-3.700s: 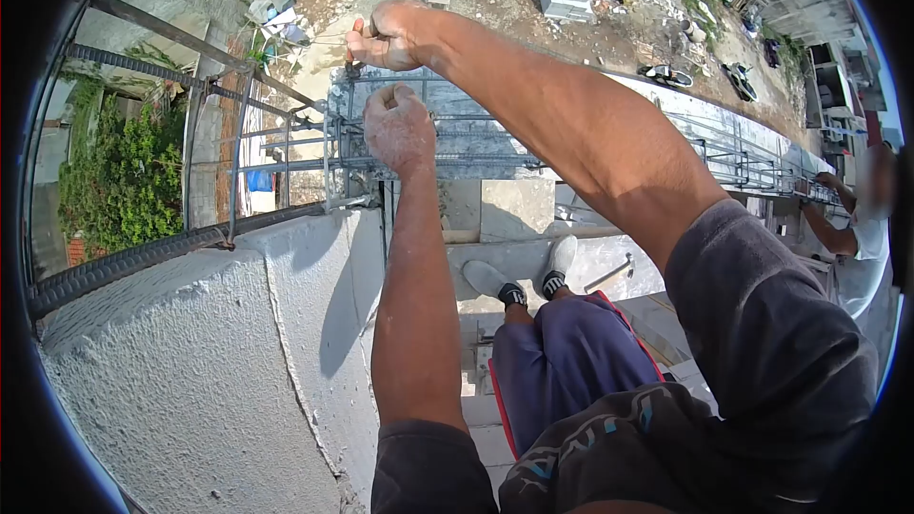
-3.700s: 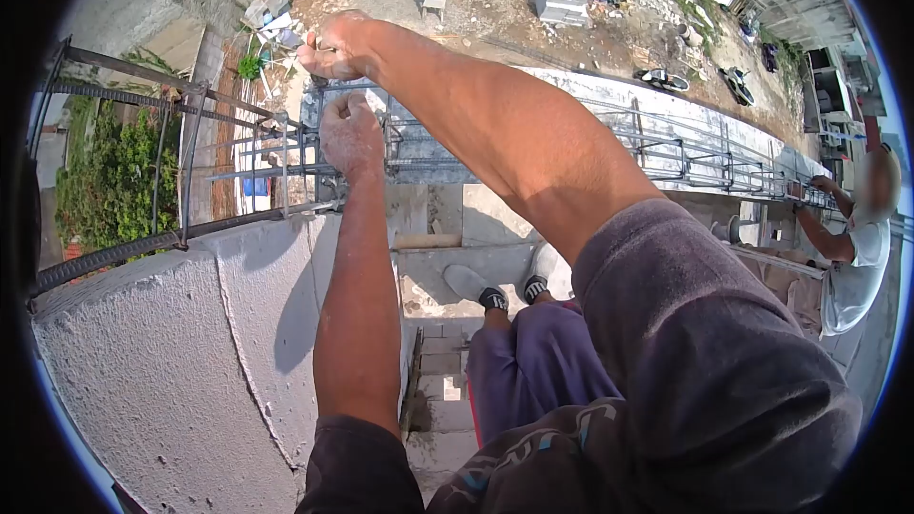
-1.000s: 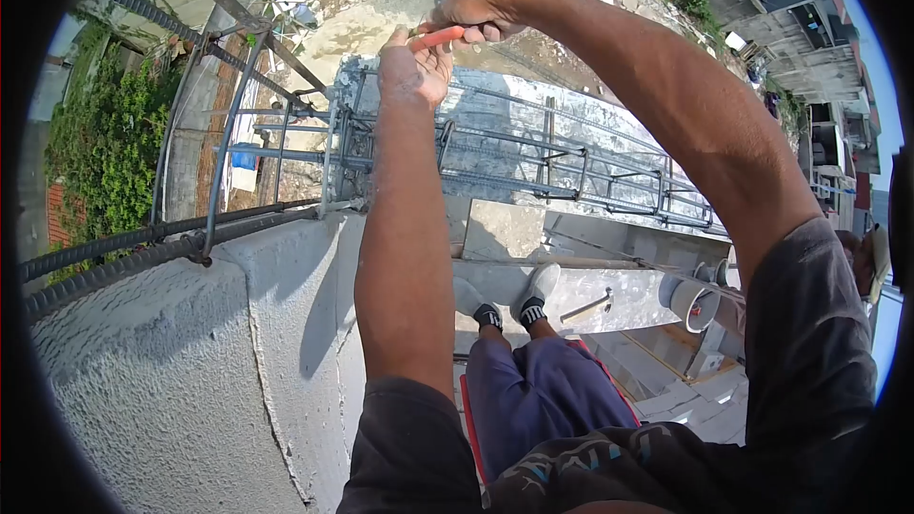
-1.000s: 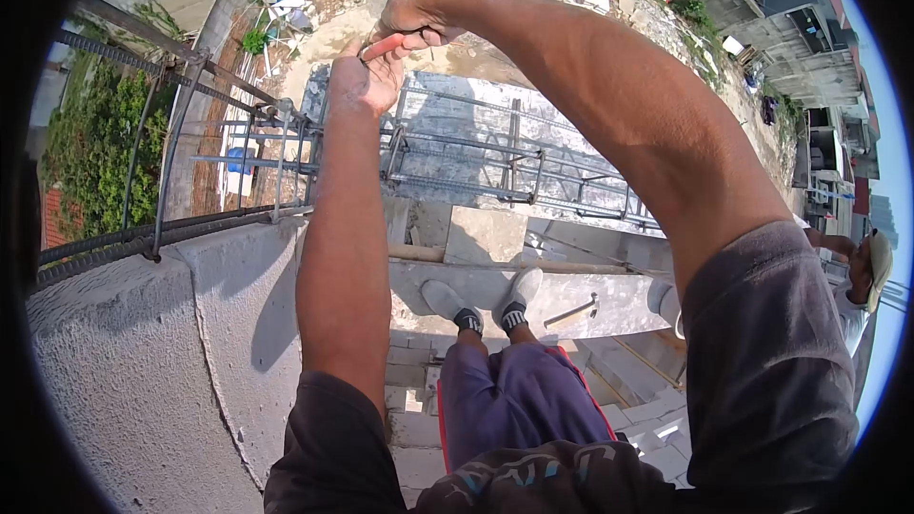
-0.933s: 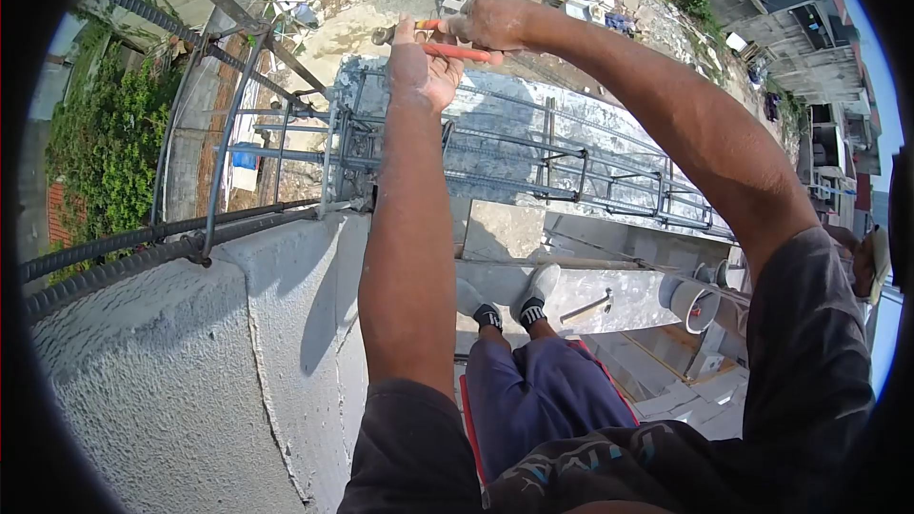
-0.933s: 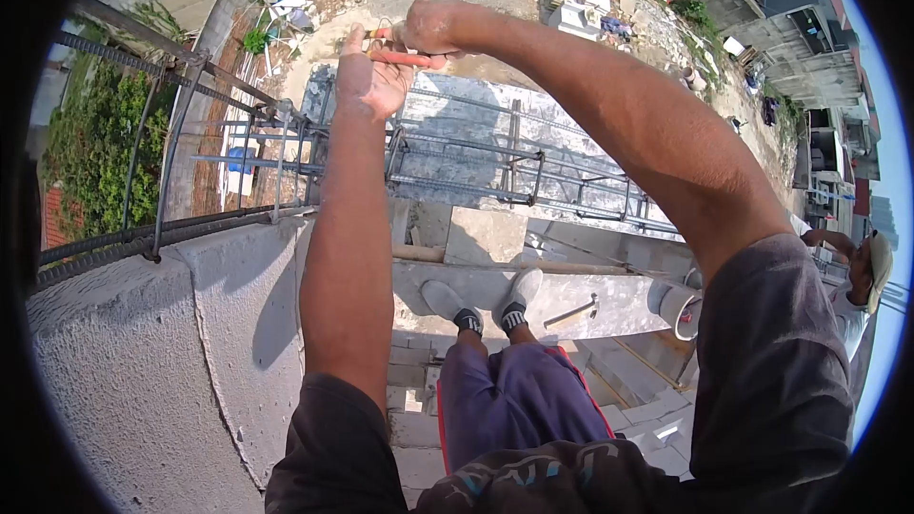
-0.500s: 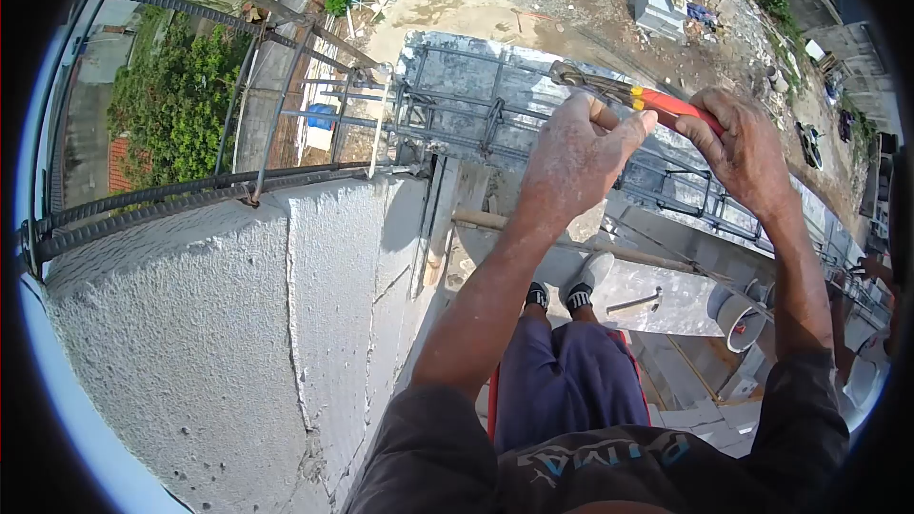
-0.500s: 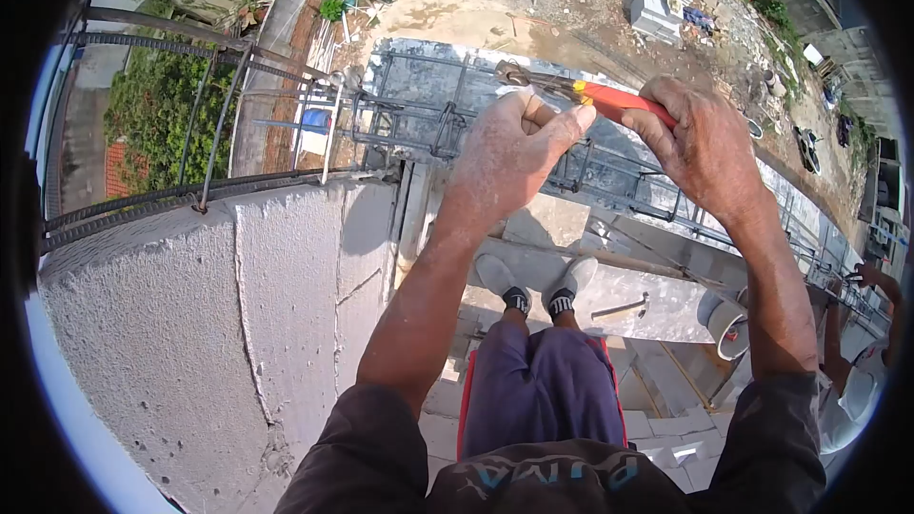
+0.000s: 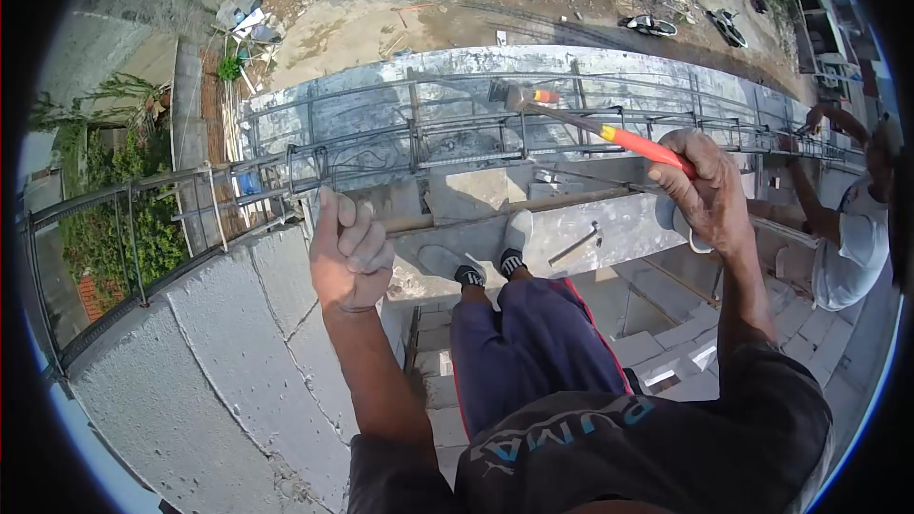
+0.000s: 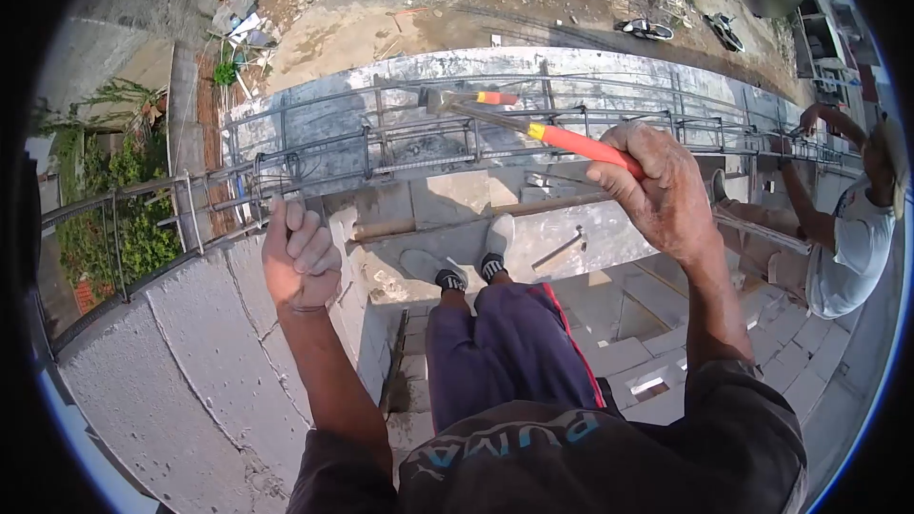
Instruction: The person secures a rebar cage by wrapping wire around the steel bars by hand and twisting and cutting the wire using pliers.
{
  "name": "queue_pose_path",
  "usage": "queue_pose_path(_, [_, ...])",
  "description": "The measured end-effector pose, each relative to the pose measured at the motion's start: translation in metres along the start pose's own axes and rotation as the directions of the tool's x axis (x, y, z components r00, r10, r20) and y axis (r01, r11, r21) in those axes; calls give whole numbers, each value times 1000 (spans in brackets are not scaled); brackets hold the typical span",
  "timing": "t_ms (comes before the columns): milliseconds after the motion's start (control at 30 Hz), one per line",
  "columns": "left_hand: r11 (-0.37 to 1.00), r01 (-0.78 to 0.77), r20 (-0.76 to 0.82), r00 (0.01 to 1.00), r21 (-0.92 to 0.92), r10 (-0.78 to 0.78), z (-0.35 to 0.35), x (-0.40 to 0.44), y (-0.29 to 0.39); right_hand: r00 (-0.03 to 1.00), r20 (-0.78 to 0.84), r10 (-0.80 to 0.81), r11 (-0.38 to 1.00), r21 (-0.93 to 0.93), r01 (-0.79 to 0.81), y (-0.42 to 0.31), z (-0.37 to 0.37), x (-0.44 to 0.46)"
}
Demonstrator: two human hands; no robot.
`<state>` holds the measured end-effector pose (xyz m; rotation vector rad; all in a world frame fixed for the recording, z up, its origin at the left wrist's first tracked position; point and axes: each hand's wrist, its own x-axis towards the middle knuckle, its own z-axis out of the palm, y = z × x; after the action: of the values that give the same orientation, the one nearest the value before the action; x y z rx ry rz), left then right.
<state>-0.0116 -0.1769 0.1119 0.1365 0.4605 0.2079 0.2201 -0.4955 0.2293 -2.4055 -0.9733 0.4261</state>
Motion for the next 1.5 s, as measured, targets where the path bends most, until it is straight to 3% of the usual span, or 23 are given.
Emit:
queue_pose_path(33, [992,-111,-17,994,-53,110,5,-9,-1,999,-20,43,999,-10,-43,12,-6,-12])
queue_pose_path(100, [980,-193,-101,977,-49,187,15,-21,-6,991,-12,134,984,124,-131,30,-18,-32])
queue_pose_path(200, [870,-236,-410,808,432,423,22,-30,-37,955,-92,283,894,385,-228,48,-33,-70])
queue_pose_path(267, [848,-82,-491,784,524,379,15,-43,-58,926,-248,286,795,601,-85,54,-46,-95])
queue_pose_path(333, [819,50,-562,751,571,346,9,-53,-76,879,-385,282,558,811,176,62,-43,-124])
queue_pose_path(433, [773,206,-634,711,600,304,5,-70,-111,889,-414,196,551,796,250,51,-63,-133])
queue_pose_path(500, [730,256,-633,713,634,301,6,-74,-132,855,-462,237,540,794,280,28,-77,-127])
queue_pose_path(533, [710,285,-631,723,644,283,12,-77,-140,823,-526,216,497,785,371,26,-82,-123])
queue_pose_path(600, [669,324,-620,739,669,262,24,-80,-149,828,-451,334,402,862,308,45,-74,-127])
queue_pose_path(667, [648,320,-598,757,691,264,32,-87,-152,770,-378,514,455,881,129,51,-64,-117])
queue_pose_path(800, [630,249,-547,766,736,336,43,-103,-148,658,-451,603,575,818,34,85,-38,-95])
queue_pose_path(900, [617,178,-499,770,766,398,61,-114,-148,680,-392,620,615,781,-110,103,-34,-71])
queue_pose_path(1000, [609,92,-444,770,787,457,79,-121,-150,770,-388,506,791,565,-236,143,-4,-51])
queue_pose_path(1033, [608,65,-424,774,792,470,82,-122,-151,788,-262,557,761,542,-357,152,5,-45])
queue_pose_path(1133, [633,9,-405,776,774,484,96,-130,-156,827,-188,530,841,240,-485,172,30,-36])
queue_pose_path(1167, [646,-7,-404,775,763,486,101,-131,-158,840,-262,476,880,137,-455,175,40,-34])
queue_pose_path(1267, [656,0,-402,790,755,463,110,-132,-164,853,-257,455,883,9,-469,189,64,-23])
queue_pose_path(1300, [652,4,-400,793,758,459,114,-132,-166,830,-159,534,845,62,-532,182,57,-25])
queue_pose_path(1400, [639,-22,-370,800,769,473,115,-133,-171,902,-160,402,909,-51,-414,171,58,-28])
queue_pose_path(1500, [638,-86,-314,815,765,487,113,-131,-173,923,-135,361,932,9,-363,173,69,-37])
